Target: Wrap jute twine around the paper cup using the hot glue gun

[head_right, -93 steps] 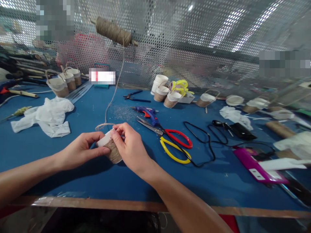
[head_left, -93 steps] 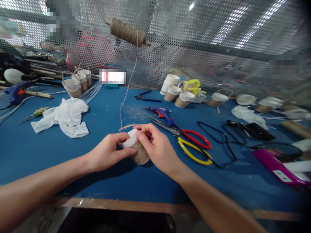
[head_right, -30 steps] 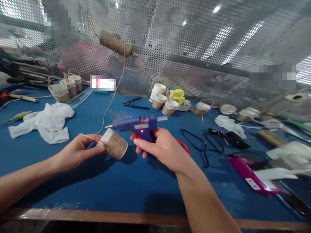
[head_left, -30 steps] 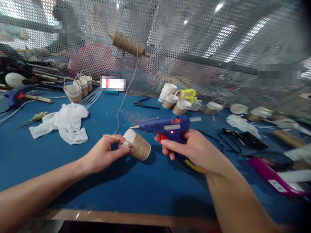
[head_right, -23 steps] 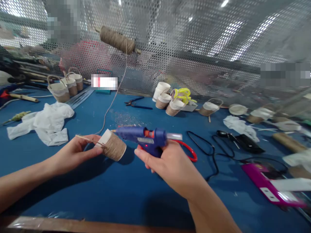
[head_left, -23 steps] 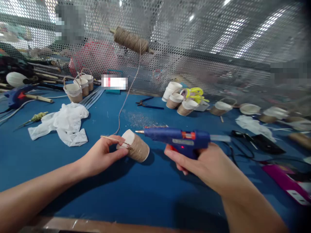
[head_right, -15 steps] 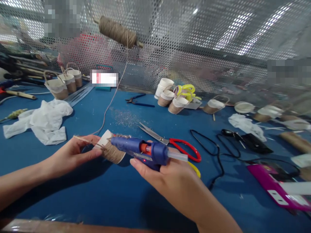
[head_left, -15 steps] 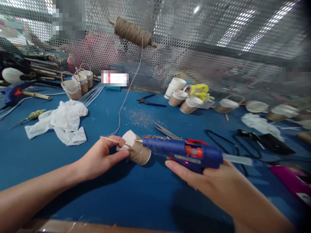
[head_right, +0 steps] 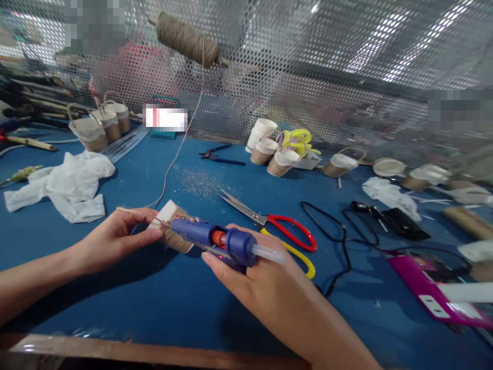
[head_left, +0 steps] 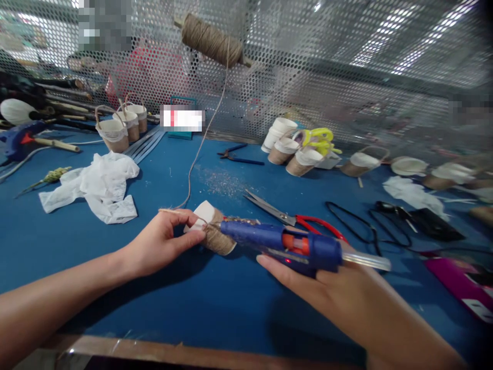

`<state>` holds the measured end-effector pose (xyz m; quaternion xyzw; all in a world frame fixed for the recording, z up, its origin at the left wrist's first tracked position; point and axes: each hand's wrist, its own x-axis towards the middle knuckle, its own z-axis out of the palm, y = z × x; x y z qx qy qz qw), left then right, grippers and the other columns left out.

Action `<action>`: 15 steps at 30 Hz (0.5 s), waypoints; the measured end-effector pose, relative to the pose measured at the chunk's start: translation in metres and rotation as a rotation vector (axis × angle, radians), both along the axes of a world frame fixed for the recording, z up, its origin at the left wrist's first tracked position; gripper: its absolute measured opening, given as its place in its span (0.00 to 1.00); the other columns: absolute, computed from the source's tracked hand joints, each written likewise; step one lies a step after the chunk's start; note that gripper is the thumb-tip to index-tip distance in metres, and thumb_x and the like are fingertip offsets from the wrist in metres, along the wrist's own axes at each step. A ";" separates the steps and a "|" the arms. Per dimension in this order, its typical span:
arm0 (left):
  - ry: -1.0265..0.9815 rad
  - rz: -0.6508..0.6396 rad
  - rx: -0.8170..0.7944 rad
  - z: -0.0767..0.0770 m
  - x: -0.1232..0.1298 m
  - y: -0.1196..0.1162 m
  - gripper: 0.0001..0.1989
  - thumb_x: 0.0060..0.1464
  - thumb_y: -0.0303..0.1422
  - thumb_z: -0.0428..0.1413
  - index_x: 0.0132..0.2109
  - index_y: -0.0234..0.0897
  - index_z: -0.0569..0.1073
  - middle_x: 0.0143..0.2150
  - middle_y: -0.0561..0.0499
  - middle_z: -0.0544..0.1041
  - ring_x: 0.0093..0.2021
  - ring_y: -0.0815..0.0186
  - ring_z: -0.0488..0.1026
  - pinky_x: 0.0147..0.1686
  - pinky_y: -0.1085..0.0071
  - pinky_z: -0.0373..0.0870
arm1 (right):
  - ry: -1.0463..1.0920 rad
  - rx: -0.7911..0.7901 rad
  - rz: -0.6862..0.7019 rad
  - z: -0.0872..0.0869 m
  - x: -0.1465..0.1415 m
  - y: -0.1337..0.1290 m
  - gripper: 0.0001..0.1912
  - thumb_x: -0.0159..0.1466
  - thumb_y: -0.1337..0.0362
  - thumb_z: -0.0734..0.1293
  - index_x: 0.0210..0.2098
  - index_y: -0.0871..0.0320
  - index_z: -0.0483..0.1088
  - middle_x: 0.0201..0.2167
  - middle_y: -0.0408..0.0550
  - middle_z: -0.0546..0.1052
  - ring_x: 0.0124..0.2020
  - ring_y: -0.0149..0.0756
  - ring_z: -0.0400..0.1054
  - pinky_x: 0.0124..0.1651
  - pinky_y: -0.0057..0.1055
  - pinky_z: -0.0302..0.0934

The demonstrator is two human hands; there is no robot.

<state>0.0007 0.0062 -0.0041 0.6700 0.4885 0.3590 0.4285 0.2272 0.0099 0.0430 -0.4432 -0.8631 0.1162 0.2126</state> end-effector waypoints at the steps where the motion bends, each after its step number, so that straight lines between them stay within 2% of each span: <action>1: -0.014 -0.003 0.004 0.000 0.000 0.000 0.10 0.52 0.32 0.51 0.31 0.30 0.72 0.33 0.46 0.76 0.35 0.64 0.69 0.39 0.68 0.63 | -0.003 0.014 -0.019 -0.002 0.001 0.000 0.08 0.60 0.60 0.59 0.28 0.51 0.69 0.23 0.44 0.75 0.24 0.37 0.70 0.27 0.31 0.66; 3: -0.023 -0.002 0.006 -0.001 0.000 0.000 0.09 0.52 0.32 0.51 0.30 0.30 0.72 0.33 0.46 0.76 0.36 0.64 0.70 0.39 0.68 0.63 | -0.003 0.001 -0.034 -0.004 0.001 -0.001 0.08 0.59 0.60 0.60 0.27 0.52 0.68 0.23 0.45 0.74 0.24 0.37 0.69 0.28 0.32 0.66; 6: -0.006 0.010 0.011 -0.001 -0.001 0.000 0.09 0.52 0.32 0.51 0.29 0.31 0.72 0.32 0.47 0.76 0.34 0.65 0.69 0.37 0.69 0.63 | -0.002 -0.054 -0.016 -0.005 0.000 -0.001 0.08 0.59 0.61 0.60 0.26 0.52 0.67 0.20 0.42 0.73 0.20 0.32 0.67 0.24 0.28 0.64; 11: 0.008 0.002 0.025 -0.001 -0.001 0.000 0.09 0.53 0.32 0.51 0.30 0.31 0.72 0.33 0.47 0.77 0.34 0.64 0.70 0.38 0.68 0.63 | -0.008 0.024 -0.026 0.000 -0.002 -0.001 0.11 0.60 0.59 0.59 0.26 0.51 0.69 0.19 0.43 0.72 0.19 0.33 0.66 0.23 0.29 0.63; 15: 0.016 0.013 0.014 0.000 0.000 0.000 0.08 0.52 0.32 0.52 0.30 0.31 0.72 0.32 0.47 0.76 0.34 0.65 0.70 0.38 0.68 0.63 | -0.026 -0.026 0.005 0.002 -0.004 -0.002 0.10 0.60 0.61 0.59 0.25 0.52 0.69 0.18 0.42 0.72 0.18 0.32 0.65 0.21 0.28 0.62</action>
